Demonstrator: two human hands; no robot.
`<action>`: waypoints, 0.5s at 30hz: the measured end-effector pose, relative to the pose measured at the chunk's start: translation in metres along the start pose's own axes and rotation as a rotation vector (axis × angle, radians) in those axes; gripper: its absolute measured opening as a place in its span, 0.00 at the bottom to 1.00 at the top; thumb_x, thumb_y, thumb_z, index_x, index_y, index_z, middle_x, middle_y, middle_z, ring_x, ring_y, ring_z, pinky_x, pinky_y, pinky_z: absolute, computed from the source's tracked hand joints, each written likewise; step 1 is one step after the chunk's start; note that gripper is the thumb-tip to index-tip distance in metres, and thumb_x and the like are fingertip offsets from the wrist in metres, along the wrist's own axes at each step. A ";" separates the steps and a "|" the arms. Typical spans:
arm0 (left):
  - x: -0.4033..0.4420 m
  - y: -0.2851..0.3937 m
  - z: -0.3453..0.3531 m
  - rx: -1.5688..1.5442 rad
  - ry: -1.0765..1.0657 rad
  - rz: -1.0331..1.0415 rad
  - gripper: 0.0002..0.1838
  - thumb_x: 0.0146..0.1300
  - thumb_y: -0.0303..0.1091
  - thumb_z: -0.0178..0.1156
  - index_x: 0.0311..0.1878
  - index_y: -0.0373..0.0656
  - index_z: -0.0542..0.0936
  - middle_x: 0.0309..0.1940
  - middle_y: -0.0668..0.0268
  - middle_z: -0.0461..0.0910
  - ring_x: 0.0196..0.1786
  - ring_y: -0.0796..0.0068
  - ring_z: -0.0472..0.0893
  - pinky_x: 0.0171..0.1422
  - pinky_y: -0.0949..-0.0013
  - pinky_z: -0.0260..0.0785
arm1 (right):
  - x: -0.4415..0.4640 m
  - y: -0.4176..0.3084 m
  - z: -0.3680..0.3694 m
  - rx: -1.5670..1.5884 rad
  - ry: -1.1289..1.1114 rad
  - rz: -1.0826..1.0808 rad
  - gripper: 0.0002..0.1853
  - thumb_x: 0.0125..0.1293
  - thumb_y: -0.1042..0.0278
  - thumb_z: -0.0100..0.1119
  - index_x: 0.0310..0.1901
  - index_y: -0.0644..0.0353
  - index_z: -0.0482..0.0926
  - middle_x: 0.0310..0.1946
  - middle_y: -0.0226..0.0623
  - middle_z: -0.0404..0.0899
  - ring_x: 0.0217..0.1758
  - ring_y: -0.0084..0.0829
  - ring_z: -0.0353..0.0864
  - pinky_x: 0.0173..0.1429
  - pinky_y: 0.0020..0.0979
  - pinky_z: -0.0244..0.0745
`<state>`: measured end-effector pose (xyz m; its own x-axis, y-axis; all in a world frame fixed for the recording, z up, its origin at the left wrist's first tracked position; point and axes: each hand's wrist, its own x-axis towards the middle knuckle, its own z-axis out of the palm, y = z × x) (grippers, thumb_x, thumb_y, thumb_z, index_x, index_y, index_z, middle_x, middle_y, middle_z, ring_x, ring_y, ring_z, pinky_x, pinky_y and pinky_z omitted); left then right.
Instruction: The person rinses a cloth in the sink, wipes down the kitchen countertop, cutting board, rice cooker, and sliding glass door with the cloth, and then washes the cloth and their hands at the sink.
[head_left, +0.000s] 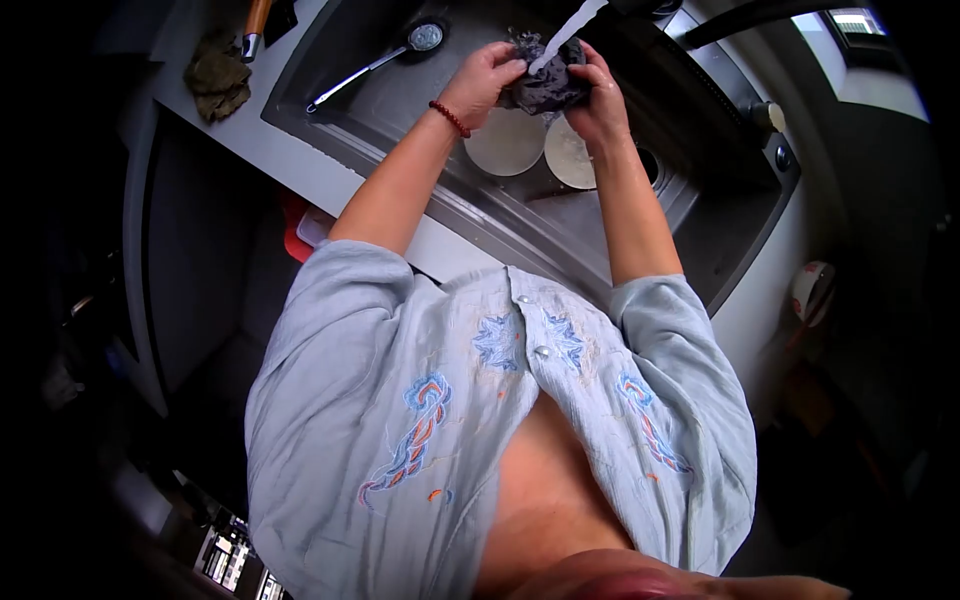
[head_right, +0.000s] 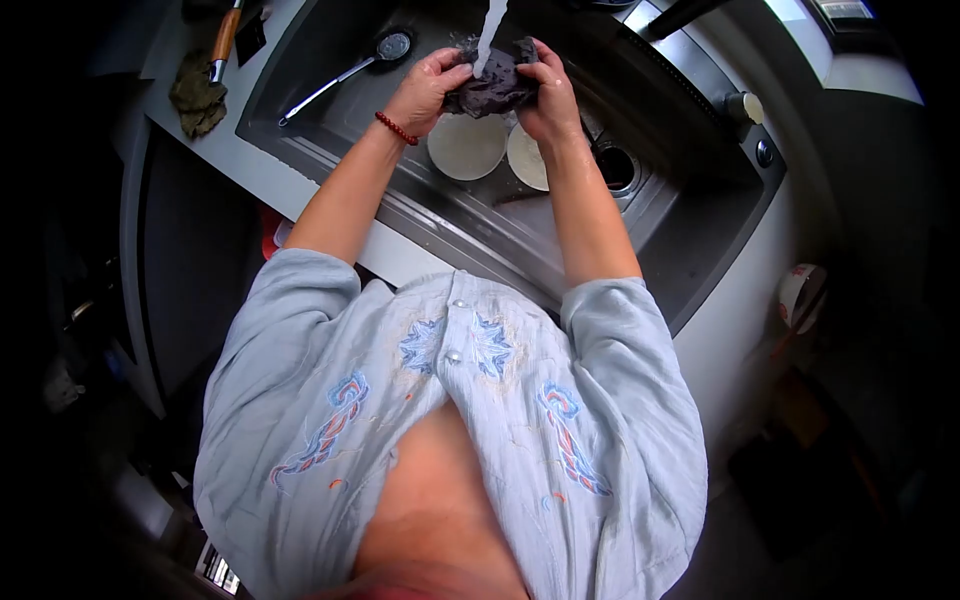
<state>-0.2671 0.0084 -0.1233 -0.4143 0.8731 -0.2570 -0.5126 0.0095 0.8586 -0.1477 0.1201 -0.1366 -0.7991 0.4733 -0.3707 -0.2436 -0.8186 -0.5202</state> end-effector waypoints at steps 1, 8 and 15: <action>0.006 -0.004 -0.001 0.250 0.042 0.119 0.13 0.61 0.32 0.57 0.48 0.39 0.74 0.39 0.66 0.79 0.37 0.80 0.78 0.44 0.75 0.73 | -0.003 0.004 0.001 0.067 0.042 0.183 0.17 0.60 0.70 0.50 0.51 0.58 0.69 0.48 0.40 0.72 0.50 0.37 0.74 0.55 0.44 0.71; -0.019 -0.007 0.067 1.349 0.147 0.528 0.14 0.60 0.45 0.54 0.29 0.44 0.76 0.25 0.56 0.77 0.30 0.55 0.78 0.36 0.60 0.71 | 0.001 0.042 -0.012 0.662 -0.251 0.289 0.13 0.64 0.54 0.52 0.39 0.55 0.76 0.38 0.34 0.79 0.40 0.35 0.78 0.47 0.37 0.73; 0.018 -0.024 0.026 1.127 0.427 0.505 0.10 0.60 0.37 0.50 0.31 0.41 0.75 0.29 0.53 0.76 0.35 0.48 0.76 0.38 0.55 0.69 | 0.000 0.032 0.028 0.113 0.180 0.299 0.11 0.67 0.57 0.46 0.38 0.53 0.76 0.37 0.33 0.79 0.45 0.33 0.77 0.52 0.36 0.71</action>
<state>-0.2425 0.0363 -0.1370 -0.6859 0.6795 0.2605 0.5905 0.3105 0.7449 -0.1710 0.0843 -0.1318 -0.7368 0.2489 -0.6286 -0.0810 -0.9556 -0.2835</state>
